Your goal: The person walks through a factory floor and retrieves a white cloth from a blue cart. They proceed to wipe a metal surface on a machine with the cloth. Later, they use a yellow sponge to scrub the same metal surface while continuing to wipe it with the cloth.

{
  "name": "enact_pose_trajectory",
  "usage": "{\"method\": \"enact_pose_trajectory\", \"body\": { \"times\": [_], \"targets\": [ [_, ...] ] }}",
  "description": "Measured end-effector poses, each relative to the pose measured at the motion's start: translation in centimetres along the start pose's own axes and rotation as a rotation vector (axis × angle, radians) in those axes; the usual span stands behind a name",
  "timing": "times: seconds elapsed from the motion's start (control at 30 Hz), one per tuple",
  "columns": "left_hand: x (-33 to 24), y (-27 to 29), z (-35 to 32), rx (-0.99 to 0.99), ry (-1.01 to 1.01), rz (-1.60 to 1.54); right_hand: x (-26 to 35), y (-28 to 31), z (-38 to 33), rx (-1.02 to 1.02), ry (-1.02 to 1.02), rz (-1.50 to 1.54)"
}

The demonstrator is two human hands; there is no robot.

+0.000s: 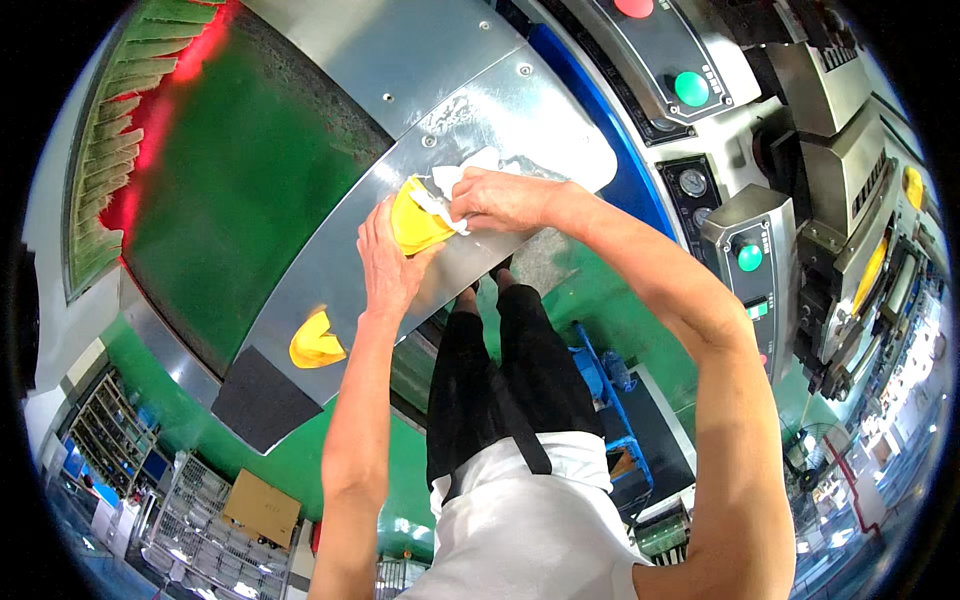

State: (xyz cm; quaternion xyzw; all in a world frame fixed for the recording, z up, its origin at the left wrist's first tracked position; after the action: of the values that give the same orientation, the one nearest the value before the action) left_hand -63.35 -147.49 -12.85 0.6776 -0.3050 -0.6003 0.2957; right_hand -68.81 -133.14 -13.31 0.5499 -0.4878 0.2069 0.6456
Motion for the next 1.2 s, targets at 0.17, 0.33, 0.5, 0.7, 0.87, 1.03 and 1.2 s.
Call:
{"method": "enact_pose_trajectory", "body": {
  "times": [0.17, 0.33, 0.5, 0.7, 0.87, 1.03, 1.2],
  "targets": [
    [-0.5, -0.1, 0.5, -0.006, -0.047, -0.069, 2.0, 0.0, 2.6, -0.34, -0.087, 0.166],
    [0.4, -0.3, 0.8, -0.038, -0.155, -0.087, 3.0, -2.5, 3.0, -0.314, 0.029, 0.273],
    [0.6, -0.6, 0.9, 0.006, -0.114, -0.078, 2.7, -1.3, 1.2, -0.134, 0.083, 0.171],
    [0.7, -1.3, 1.0, -0.005, -0.069, -0.064, 1.2, -0.9, 2.3, -0.474, -0.242, 0.323],
    [0.5, -0.5, 0.9, -0.056, -0.12, -0.049, 3.0, -2.5, 3.1, -0.471, -0.056, 0.229],
    [0.2, -0.7, 1.4, 0.064, -0.064, -0.048, 3.0, -1.0, 2.7, -0.058, 0.229, -0.132],
    [0.3, -1.2, 1.1, 0.059, -0.001, -0.017, 0.8, -0.1, 2.5, -0.368, -0.094, 0.059]
  ]
}}
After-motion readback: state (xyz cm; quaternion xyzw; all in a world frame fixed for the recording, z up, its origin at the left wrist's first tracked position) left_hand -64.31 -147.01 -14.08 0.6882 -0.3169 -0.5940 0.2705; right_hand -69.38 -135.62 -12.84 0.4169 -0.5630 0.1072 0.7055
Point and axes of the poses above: each hand's wrist, its own z-axis towards the middle knuckle, its own y-axis out of the back of the hand, x = y × z, the point moved 9 cm from there along z, towards the middle knuckle, and after that the axes turned 4 degrees about -x, right-handed, at the moved point
